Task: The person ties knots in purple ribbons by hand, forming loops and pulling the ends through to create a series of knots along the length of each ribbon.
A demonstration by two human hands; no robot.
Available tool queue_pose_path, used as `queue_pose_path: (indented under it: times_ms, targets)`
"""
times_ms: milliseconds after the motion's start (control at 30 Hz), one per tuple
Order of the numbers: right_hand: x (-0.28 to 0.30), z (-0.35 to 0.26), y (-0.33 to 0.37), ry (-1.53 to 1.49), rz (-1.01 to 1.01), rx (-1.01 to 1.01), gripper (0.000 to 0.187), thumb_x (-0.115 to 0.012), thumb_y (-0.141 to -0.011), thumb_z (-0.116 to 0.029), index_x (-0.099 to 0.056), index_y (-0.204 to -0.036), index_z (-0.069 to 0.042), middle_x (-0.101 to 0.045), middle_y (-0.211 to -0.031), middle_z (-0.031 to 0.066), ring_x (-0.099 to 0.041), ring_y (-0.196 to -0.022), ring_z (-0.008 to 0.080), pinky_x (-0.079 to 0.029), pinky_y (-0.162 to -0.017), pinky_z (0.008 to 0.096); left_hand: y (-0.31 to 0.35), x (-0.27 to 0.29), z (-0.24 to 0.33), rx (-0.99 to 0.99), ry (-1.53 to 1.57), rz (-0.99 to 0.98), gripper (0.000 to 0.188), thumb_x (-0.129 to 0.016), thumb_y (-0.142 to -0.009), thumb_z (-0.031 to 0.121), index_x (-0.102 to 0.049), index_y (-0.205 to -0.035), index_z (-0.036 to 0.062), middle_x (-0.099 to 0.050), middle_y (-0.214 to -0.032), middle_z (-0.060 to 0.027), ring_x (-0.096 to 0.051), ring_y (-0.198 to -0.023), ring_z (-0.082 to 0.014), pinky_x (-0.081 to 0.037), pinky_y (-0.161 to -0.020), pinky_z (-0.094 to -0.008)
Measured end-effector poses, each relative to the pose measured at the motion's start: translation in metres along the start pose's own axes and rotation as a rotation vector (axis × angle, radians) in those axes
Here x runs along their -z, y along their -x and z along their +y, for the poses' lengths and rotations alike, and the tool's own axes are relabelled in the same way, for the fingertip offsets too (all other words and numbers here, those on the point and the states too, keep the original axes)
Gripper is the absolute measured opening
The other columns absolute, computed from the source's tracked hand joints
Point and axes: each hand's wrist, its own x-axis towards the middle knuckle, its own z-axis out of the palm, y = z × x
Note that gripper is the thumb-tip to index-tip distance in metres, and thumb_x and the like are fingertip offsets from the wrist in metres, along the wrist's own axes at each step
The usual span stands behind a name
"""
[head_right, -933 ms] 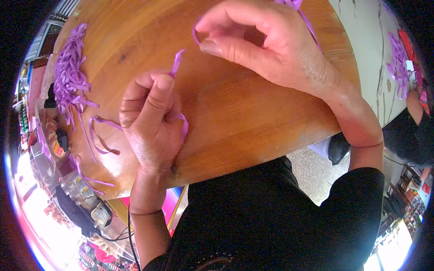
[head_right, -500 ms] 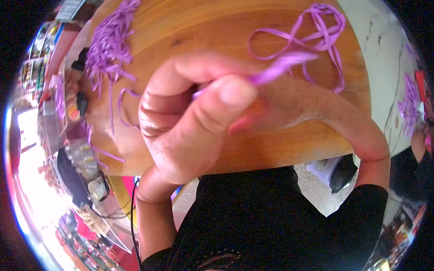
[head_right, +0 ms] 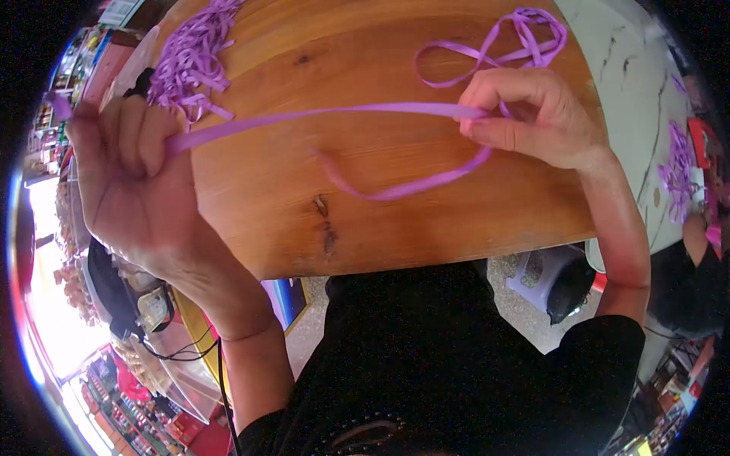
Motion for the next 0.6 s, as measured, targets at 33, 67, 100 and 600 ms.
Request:
queue_pose_path:
  times_ms: [33,67,100,600]
  targets:
    - [0.003,-0.004,0.004,0.063,0.006,-0.036,0.004,-0.064,-0.079,-0.002,-0.061,-0.078,0.001,-0.061,-0.08,0.0077,-0.056,-0.077,0.0165,-0.044,-0.068,0.0264,0.001,0.005,0.004,0.007,0.011,-0.005,0.013,-0.049,-0.092,0.01,-0.051,-0.092,-0.0025,-0.028,-0.066,0.001,-0.025,-0.055,-0.0083,-0.021,-0.049,-0.024]
    - [0.004,-0.005,0.008,0.069,0.014,-0.044,0.004,-0.064,-0.079,-0.002,-0.061,-0.078,0.001,-0.061,-0.08,0.0077,-0.056,-0.077,0.0165,-0.044,-0.068,0.0264,0.003,0.009,0.009,-0.027,0.026,0.034,0.013,-0.05,-0.091,0.011,-0.052,-0.091,-0.0018,-0.026,-0.063,0.0028,-0.022,-0.054,-0.0078,-0.019,-0.048,-0.0238]
    - [0.006,-0.006,0.013,-0.018,0.069,-0.216,0.004,-0.063,-0.08,-0.003,-0.06,-0.079,0.001,-0.061,-0.08,0.0072,-0.056,-0.077,0.0145,-0.044,-0.067,0.0249,0.004,0.016,0.01,-0.055,0.048,0.07,0.013,-0.052,-0.091,0.011,-0.052,-0.09,-0.0012,-0.024,-0.059,0.0046,-0.019,-0.053,-0.0073,-0.017,-0.047,-0.0236]
    - [-0.013,-0.004,0.015,0.148,0.125,-0.054,0.027,-0.055,-0.085,0.001,-0.062,-0.111,-0.002,-0.06,-0.084,0.0056,-0.059,-0.079,0.0139,-0.045,-0.074,0.0251,0.023,0.064,-0.042,-0.891,-1.932,0.249,0.05,-0.072,-0.077,0.01,-0.049,-0.12,-0.0028,-0.055,-0.11,-0.0155,-0.052,-0.1,-0.0256,-0.047,-0.08,-0.0356]
